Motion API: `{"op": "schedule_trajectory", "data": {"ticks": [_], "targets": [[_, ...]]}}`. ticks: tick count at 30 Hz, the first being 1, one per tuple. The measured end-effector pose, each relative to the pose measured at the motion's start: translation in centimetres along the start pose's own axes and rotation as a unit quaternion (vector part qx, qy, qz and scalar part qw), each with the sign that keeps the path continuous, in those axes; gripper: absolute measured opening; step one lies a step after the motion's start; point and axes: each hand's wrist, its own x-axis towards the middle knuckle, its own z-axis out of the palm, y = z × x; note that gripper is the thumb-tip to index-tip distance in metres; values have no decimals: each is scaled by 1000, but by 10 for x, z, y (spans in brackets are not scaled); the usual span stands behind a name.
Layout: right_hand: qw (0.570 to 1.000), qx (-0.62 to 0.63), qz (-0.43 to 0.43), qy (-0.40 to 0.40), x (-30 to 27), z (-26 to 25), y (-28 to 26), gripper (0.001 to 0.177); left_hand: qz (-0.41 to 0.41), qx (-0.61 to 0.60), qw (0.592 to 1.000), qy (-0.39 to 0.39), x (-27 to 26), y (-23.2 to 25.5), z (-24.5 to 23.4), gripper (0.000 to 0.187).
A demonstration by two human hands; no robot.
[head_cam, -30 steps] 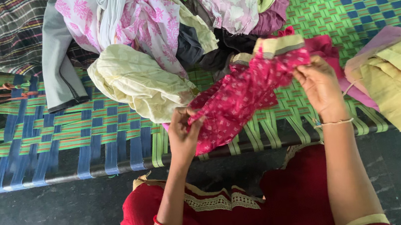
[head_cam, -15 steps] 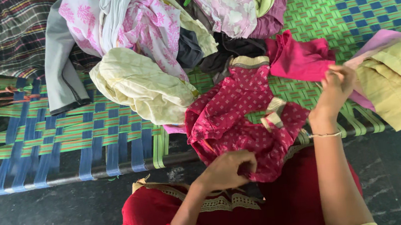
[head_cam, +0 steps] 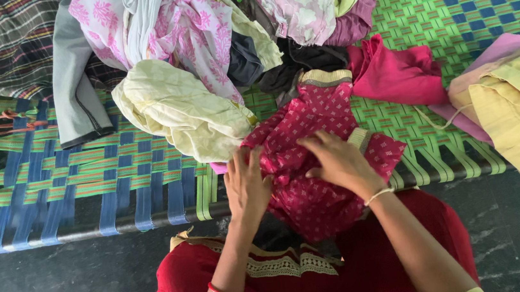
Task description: The person folds a yellow cloth and a pink patterned cloth on a woven cot. They smooth and align the edges, then fold each item into a compact rectangle and place it aside.
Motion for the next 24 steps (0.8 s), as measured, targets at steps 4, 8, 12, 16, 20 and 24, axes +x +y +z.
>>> {"op": "schedule_trajectory", "data": {"ticks": [4, 8, 12, 16, 20, 24], "targets": [[998, 11, 32, -57, -5, 12, -8, 65, -194, -302, 874, -328, 0, -6, 8, 49], [997, 6, 47, -57, -1, 16, -5, 38, -223, -564, 742, -286, -10, -1, 27, 27], [993, 22, 73, -92, -2, 11, 17, 21, -359, -441, 776, -274, -17, -7, 45, 19], [991, 112, 37, -69, -14, 1, 41, 23, -221, -303, 906, -195, -20, -15, 56, 24], [988, 137, 21, -69, -22, -2, 45, 30, -219, -327, 883, -257, -19, -13, 76, 31], [963, 174, 103, -178, -14, -3, 30, 36, -196, -376, 866, -265, -19, -11, 91, 38]]}}
